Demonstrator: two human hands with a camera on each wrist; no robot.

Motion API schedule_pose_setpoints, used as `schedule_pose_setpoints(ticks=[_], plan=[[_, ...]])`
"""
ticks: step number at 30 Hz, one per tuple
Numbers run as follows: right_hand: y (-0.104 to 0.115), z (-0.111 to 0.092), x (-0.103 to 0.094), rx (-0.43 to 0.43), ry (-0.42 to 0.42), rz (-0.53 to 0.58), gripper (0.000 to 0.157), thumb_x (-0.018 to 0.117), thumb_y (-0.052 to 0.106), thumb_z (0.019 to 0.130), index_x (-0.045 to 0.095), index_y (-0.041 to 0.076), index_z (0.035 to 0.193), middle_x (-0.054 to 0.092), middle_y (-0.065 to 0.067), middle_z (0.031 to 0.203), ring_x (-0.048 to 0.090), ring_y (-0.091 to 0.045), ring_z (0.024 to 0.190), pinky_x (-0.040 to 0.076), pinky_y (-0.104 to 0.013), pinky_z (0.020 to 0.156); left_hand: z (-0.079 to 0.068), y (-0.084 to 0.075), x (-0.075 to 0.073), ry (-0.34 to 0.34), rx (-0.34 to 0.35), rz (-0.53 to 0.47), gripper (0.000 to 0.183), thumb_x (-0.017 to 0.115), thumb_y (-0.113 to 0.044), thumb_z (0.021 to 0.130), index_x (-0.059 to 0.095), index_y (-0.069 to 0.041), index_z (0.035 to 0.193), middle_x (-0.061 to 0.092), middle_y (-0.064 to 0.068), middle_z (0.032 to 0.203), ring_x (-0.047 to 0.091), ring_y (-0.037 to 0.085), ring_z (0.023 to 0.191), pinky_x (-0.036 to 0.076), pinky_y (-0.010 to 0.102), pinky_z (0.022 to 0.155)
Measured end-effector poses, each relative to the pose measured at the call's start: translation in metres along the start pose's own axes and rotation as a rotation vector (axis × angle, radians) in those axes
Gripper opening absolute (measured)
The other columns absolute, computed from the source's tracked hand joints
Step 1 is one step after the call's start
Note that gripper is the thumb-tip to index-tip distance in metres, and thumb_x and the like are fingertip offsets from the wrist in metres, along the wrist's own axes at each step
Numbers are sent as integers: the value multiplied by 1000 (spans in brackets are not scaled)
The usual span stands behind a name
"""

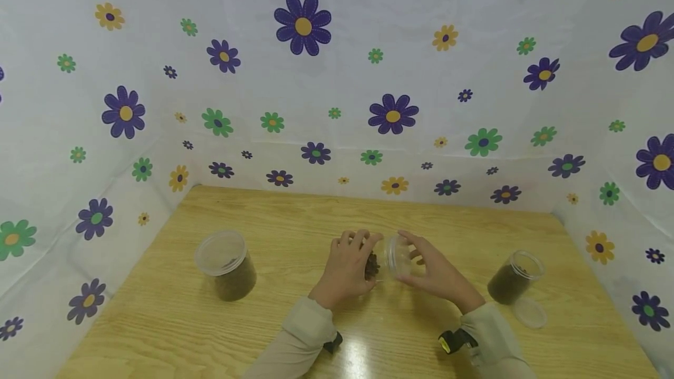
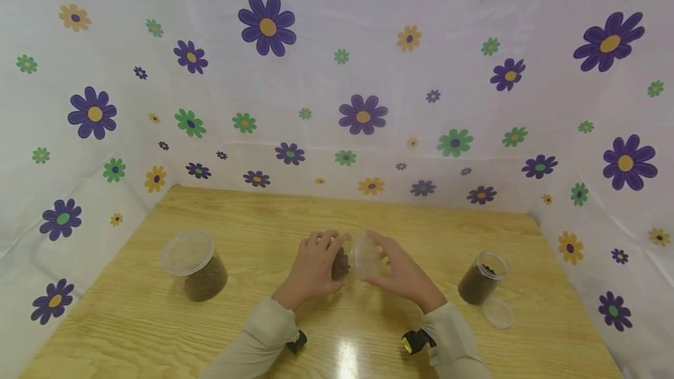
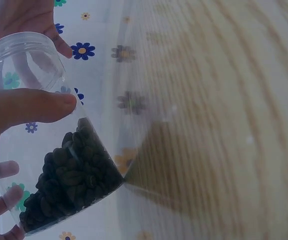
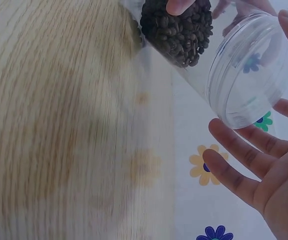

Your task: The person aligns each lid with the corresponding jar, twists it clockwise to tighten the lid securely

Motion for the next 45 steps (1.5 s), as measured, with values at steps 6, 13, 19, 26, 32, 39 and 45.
schedule_pose_setpoints(ticks=[6,13,19,26,32,39,45], plan=[[1,1,0,44,21,14,83,71,33,82,25,11,148,48,-18,129,58,-29,103,50,-47,87,0,0,-2,-9,-1,10,94,84,-51,57,36,-26,134,48,1,123,48,25,109,46,42,82],[3,0,0,59,8,37,94,77,34,76,20,17,149,38,-16,142,52,-34,114,45,-54,92,0,0,-2,-12,2,20,94,84,-52,57,37,-26,134,48,1,123,49,25,108,46,42,82],[5,0,-2,-90,-6,-17,98,84,18,68,25,19,147,29,-11,151,36,-35,134,36,-58,102,-1,1,-2,-16,0,25,95,84,-53,56,37,-26,134,49,1,123,49,25,108,46,41,81],[9,0,-5,-117,7,-33,90,82,17,71,31,18,145,36,-10,147,46,-34,125,42,-54,97,-1,-1,-3,-11,1,36,95,83,-54,56,36,-27,134,48,1,123,49,24,107,45,40,80],[7,-1,-4,-60,4,-34,87,80,24,74,31,15,146,43,-13,140,54,-33,112,46,-54,90,-2,-1,-4,-26,4,39,96,84,-53,55,36,-26,134,48,1,123,49,24,107,46,40,79],[6,1,-2,19,8,-18,86,77,33,77,31,10,146,49,-15,134,58,-30,106,48,-50,89,-2,-1,-1,-15,0,19,94,84,-51,57,36,-27,134,48,2,124,48,25,108,45,41,81],[7,2,-2,80,12,-48,84,73,39,79,31,11,145,55,-16,125,59,-29,103,51,-47,83,-2,0,-2,-10,-2,12,94,84,-50,57,36,-27,135,48,2,125,48,25,109,45,41,82]])
Point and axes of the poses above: each hand's wrist, its own z-axis towards the middle knuckle, its own x-axis out of the palm, y = z × x, the point moved 3 cm from there along z, towards the middle knuckle
